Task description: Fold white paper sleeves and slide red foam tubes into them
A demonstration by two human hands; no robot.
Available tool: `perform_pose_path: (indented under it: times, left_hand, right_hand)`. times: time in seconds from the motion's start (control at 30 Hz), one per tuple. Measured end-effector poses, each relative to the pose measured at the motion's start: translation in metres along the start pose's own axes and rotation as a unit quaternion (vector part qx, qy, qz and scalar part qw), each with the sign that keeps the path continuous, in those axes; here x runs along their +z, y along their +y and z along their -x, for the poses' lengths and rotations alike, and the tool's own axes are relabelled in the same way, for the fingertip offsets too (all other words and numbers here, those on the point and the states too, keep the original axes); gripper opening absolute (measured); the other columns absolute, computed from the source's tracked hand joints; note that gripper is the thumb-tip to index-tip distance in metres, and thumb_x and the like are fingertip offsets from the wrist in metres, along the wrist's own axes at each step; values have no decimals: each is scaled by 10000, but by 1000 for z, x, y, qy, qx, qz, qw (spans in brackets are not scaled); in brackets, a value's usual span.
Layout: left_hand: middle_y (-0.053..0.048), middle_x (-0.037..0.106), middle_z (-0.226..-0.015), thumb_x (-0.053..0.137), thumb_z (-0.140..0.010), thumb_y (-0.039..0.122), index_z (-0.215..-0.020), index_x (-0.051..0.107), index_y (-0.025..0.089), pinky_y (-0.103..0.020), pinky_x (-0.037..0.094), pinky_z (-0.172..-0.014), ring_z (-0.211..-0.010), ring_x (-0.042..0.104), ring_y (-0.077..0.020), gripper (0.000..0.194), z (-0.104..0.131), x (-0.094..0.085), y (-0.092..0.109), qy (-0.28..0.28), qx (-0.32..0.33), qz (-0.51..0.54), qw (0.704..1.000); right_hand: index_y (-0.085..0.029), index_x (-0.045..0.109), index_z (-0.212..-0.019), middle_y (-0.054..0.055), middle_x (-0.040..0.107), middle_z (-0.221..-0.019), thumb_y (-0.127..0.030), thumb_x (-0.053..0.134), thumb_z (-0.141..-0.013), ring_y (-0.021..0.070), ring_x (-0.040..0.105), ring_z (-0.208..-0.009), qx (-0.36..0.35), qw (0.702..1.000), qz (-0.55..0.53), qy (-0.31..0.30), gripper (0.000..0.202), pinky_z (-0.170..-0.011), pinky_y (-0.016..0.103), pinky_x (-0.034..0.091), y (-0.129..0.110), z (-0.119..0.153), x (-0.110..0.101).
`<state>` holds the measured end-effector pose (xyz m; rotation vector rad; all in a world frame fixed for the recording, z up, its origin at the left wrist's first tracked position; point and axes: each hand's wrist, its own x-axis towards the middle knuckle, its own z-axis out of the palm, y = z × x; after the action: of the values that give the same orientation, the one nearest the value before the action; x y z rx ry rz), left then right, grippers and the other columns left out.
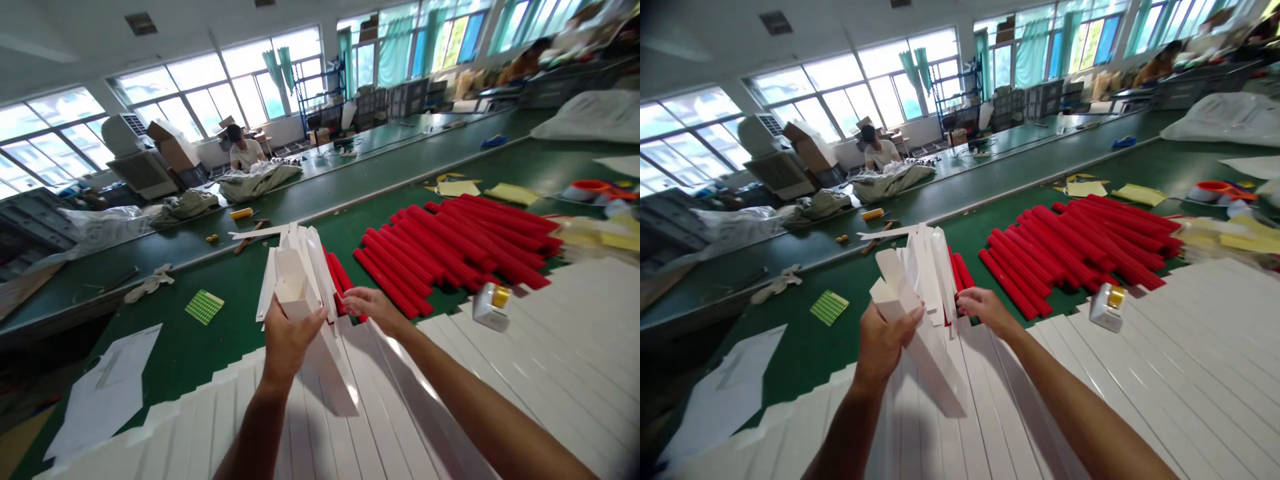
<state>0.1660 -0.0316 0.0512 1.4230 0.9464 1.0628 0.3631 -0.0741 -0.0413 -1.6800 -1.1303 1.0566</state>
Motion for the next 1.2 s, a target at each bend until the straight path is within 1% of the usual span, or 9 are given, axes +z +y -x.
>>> perform_pose_path:
  times: [0.1, 0.33, 0.47, 0.6, 0.7, 0.77, 0.87, 1.0, 1.2]
  left_hand:
    - [-54, 722, -865, 875, -574, 366, -1128, 599, 155, -286, 564, -631, -718, 677, -199, 655, 1, -6, 1, 30, 7, -7, 1000]
    - [-48, 713, -855, 839, -583, 245, -1070, 600, 162, -278, 578, -646, -706, 676, -183, 549, 9, 22, -3, 30, 23, -3, 999]
    - [-21, 696, -851, 838, -585, 199, -1053, 591, 186, -240, 567, -607, -678, 651, -154, 529, 11, 28, -2, 13, 28, -23, 999]
    - [-40, 698, -907, 840, -597, 206, -1116, 577, 184, -243, 573, -598, -709, 660, -166, 582, 17, 33, 1, 11, 23, -39, 999]
    - [-76, 693, -1029, 841, -610, 229, -1207, 549, 168, -280, 591, -676, -824, 679, -197, 666, 21, 39, 1, 21, 33, -62, 997]
    - [-98, 681, -1111, 840, -615, 234, -1284, 508, 160, -329, 598, -762, -925, 681, -225, 750, 24, 43, -2, 28, 54, -76, 995]
    - [-126, 642, -1242, 856, -602, 229, -1367, 450, 169, -407, 559, -933, -1113, 642, -269, 869, 30, 48, -10, 42, 104, -87, 990]
    - [-125, 666, -1204, 862, -638, 253, -1454, 341, 193, -415, 579, -904, -1026, 693, -255, 970, 37, 50, -22, 38, 133, -59, 989]
    - [-170, 663, -1225, 878, -618, 234, -1480, 302, 161, -454, 590, -902, -1117, 665, -321, 1039, 42, 47, -23, 79, 225, -151, 959]
  right_hand:
    - [-52, 604, -1156, 162, 654, -1073, -318, 527, -922, 229, 618, -1030, 95, 987, 71, 110, 363, -899, 365, 478, 25, -60, -4]
    - [-118, 619, -840, -8, 618, -782, -289, 662, -892, 109, 590, -682, 142, 979, 119, 84, 184, -655, 270, 517, 43, -112, -6]
    - [-45, 603, -800, 26, 593, -690, -251, 575, -906, 75, 537, -589, 59, 990, 50, 119, 234, -583, 224, 421, 11, -94, -43]
    - [-27, 562, -942, 128, 637, -846, -302, 413, -938, 72, 567, -650, -61, 978, -57, 193, 313, -631, 262, 420, -54, -54, -98]
    - [-115, 595, -830, 79, 657, -820, -329, 624, -798, 67, 526, -564, -190, 942, -195, 198, 218, -552, 236, 432, -112, -9, -115]
    - [-144, 657, -814, 29, 642, -761, -283, 783, -660, 79, 517, -531, -285, 902, -276, 173, 242, -500, 222, 460, -144, 22, -108]
    - [-175, 707, -933, 16, 663, -829, -219, 817, -678, 123, 612, -653, -377, 865, -290, 159, 281, -656, 258, 579, -168, 59, -79]
    - [-227, 651, -1100, 31, 697, -996, -158, 768, -762, 168, 684, -890, -412, 882, -200, 110, 365, -789, 276, 603, -166, 78, -47]
    - [-199, 594, -1073, 32, 690, -992, -181, 783, -760, 151, 692, -892, -400, 894, -146, 142, 366, -820, 251, 596, -162, 80, -47]
